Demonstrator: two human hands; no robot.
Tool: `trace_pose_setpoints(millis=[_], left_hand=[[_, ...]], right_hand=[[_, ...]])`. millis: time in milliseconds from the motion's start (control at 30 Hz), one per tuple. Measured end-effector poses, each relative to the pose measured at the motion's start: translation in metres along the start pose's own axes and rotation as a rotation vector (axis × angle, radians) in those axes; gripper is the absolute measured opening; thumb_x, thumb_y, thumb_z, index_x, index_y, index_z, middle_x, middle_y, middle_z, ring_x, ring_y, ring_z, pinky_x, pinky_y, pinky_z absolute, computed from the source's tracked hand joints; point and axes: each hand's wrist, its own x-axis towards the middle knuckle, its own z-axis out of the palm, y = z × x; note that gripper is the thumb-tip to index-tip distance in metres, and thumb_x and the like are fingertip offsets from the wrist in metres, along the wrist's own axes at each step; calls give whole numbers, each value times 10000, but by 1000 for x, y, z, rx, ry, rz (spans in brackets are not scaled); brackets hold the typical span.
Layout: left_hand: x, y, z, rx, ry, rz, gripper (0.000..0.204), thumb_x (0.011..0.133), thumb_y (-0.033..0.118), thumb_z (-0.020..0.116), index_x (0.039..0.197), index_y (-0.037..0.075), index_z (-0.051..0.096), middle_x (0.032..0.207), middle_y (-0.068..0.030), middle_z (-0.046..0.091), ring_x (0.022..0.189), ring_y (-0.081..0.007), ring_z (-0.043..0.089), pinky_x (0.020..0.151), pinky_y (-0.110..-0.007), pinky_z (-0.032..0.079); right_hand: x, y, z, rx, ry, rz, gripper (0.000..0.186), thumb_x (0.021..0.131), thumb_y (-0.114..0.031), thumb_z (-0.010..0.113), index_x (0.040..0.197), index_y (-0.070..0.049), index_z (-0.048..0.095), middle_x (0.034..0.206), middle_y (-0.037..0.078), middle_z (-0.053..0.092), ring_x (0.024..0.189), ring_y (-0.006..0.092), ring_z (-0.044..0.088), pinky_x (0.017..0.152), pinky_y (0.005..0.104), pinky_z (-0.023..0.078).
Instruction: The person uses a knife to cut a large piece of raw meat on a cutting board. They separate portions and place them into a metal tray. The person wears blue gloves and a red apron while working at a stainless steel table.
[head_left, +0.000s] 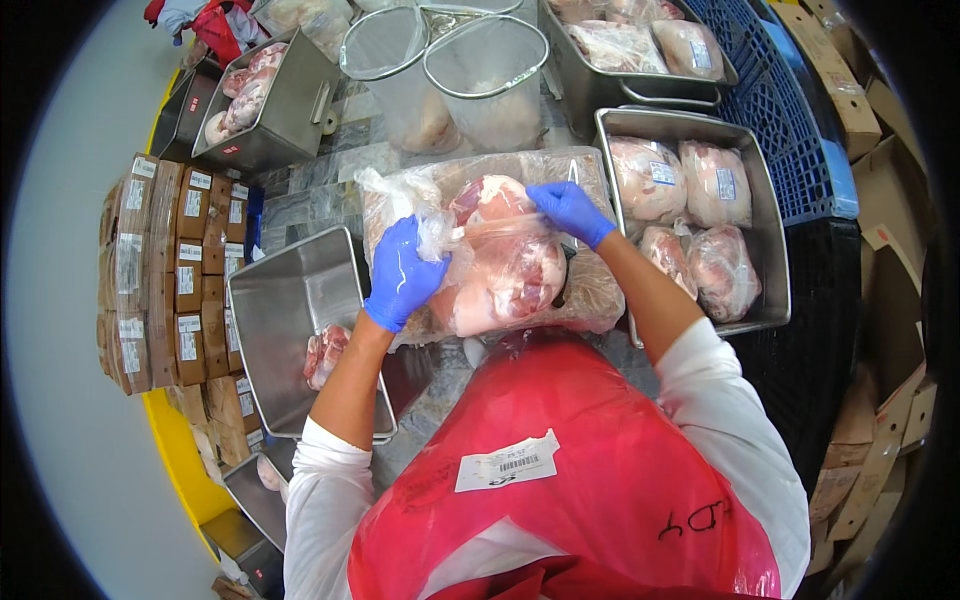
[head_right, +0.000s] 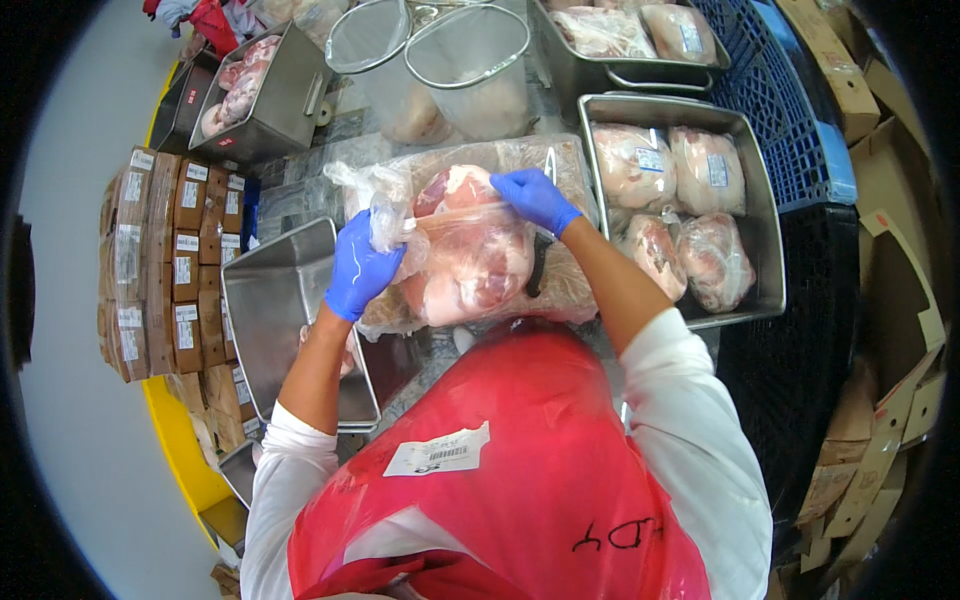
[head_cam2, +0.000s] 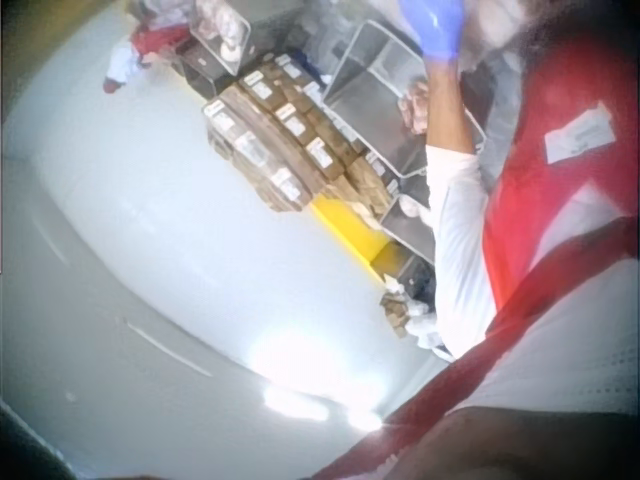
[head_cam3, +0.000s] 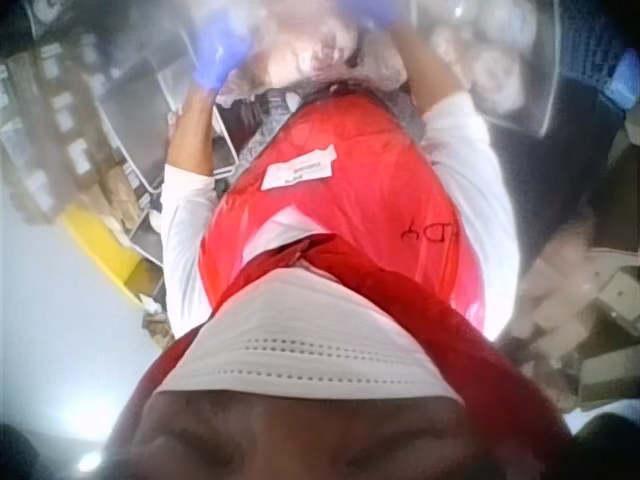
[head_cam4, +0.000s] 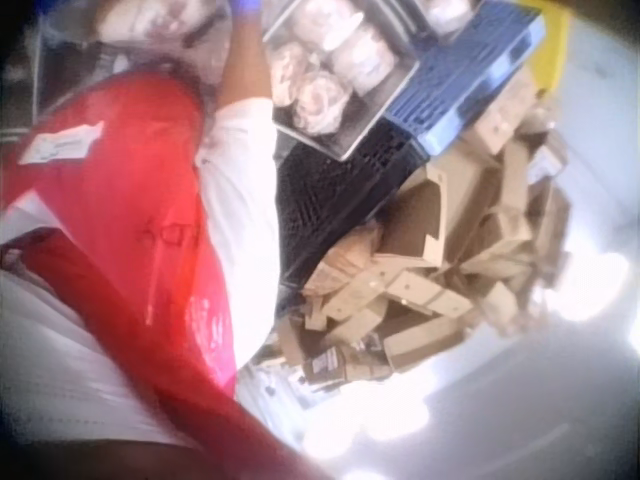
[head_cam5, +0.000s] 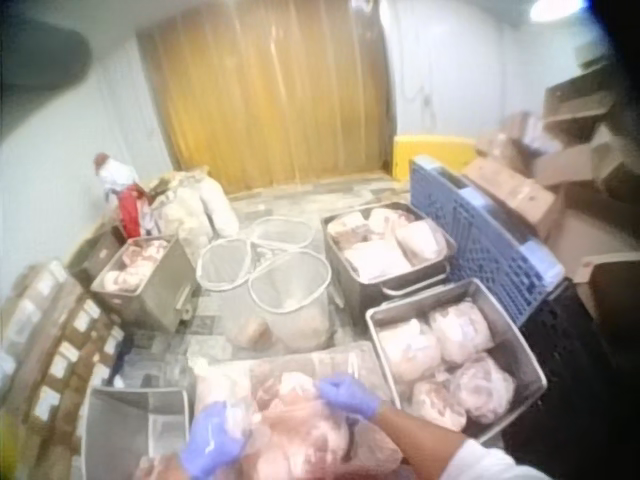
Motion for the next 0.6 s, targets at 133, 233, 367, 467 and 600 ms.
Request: trace_pose_setpoints(millis=[133,233,367,467,600], left_hand=[[-1,-13,14,-132,-49,-92,515,814,190,736,1279,5,617,1207,-220,658,1115,-358,637,978,-448,499],[-7,-16,14,-487,-63,-239,567,833,127,692,1364,-4,545,1300,-190,624,1203,-302,604,1038,-409,464],[-20,-15,41,-658,-167,-292,733,836,77,641,1522,-13,397,1519,-176,486,1412,-265,457,1169,-344,348],[-14,2,51,-638,45,-380,692,826,86,662,1473,-25,446,1391,-201,581,1300,-292,556,1093,-370,424],[-1,1,43,-421,-49,-350,488,835,118,699,1288,-27,591,1143,-181,695,1054,-287,679,921,-379,524]], right_hand=[[20,10,12,-46,232,67,392,953,-292,651,719,22,659,628,27,540,619,100,459,585,359,432],[21,-34,16,86,285,-73,338,942,-248,691,703,-13,651,662,-22,556,640,90,446,589,333,409],[35,-83,34,323,201,-3,294,934,-243,715,757,-10,682,683,-7,575,642,91,459,593,329,420],[40,-111,39,427,170,102,297,924,-247,717,767,3,688,685,24,567,633,104,467,572,343,426],[29,-136,30,408,22,247,304,923,-305,730,812,-29,673,679,20,544,570,117,467,505,324,399]])
